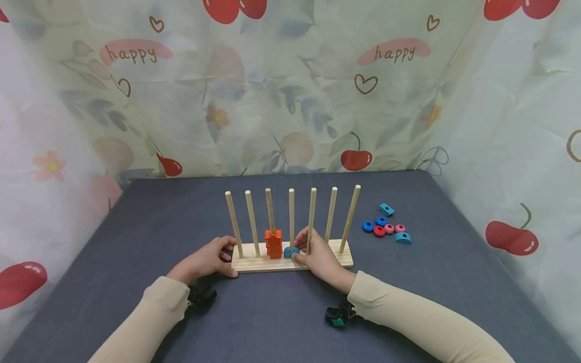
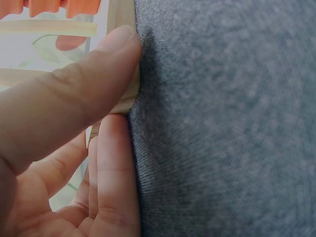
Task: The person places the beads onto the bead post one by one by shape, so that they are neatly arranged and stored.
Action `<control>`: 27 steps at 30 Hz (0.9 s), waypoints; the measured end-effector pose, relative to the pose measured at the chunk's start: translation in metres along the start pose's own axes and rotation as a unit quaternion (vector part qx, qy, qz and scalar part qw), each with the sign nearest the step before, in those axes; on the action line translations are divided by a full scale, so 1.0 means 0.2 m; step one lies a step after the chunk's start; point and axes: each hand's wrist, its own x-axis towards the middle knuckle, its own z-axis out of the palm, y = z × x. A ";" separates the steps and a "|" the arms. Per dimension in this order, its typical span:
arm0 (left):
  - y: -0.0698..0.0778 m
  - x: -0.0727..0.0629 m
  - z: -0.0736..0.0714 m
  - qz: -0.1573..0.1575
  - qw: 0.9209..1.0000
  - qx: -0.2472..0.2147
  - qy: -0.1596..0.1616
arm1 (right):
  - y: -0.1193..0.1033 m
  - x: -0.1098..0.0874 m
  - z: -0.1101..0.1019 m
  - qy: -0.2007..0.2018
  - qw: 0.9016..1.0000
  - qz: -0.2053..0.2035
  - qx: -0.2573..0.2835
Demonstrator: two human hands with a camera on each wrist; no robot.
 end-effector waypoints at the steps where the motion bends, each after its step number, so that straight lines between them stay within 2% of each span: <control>1: 0.00 0.00 0.00 0.000 1.000 0.000 -0.001 | 0.00 0.00 0.00 0.001 1.000 0.000 0.000; 7: 0.00 -0.01 -0.01 0.002 1.000 0.000 0.000 | 0.00 0.00 0.00 -0.003 1.000 0.001 -0.003; 13: -0.02 0.00 0.00 0.007 1.000 -0.001 0.000 | 0.00 -0.02 -0.03 -0.030 0.999 0.021 -0.030; 21: -0.02 0.01 0.00 0.011 1.000 0.000 0.000 | -0.04 -0.13 -0.14 -0.110 0.991 0.032 -0.065; 24: -0.02 0.01 0.00 0.010 1.000 0.000 0.001 | -0.06 -0.18 -0.20 -0.144 0.987 0.041 -0.061; 27: -0.02 0.01 0.00 0.007 1.000 0.001 0.003 | -0.06 -0.21 -0.27 -0.177 0.982 0.054 -0.032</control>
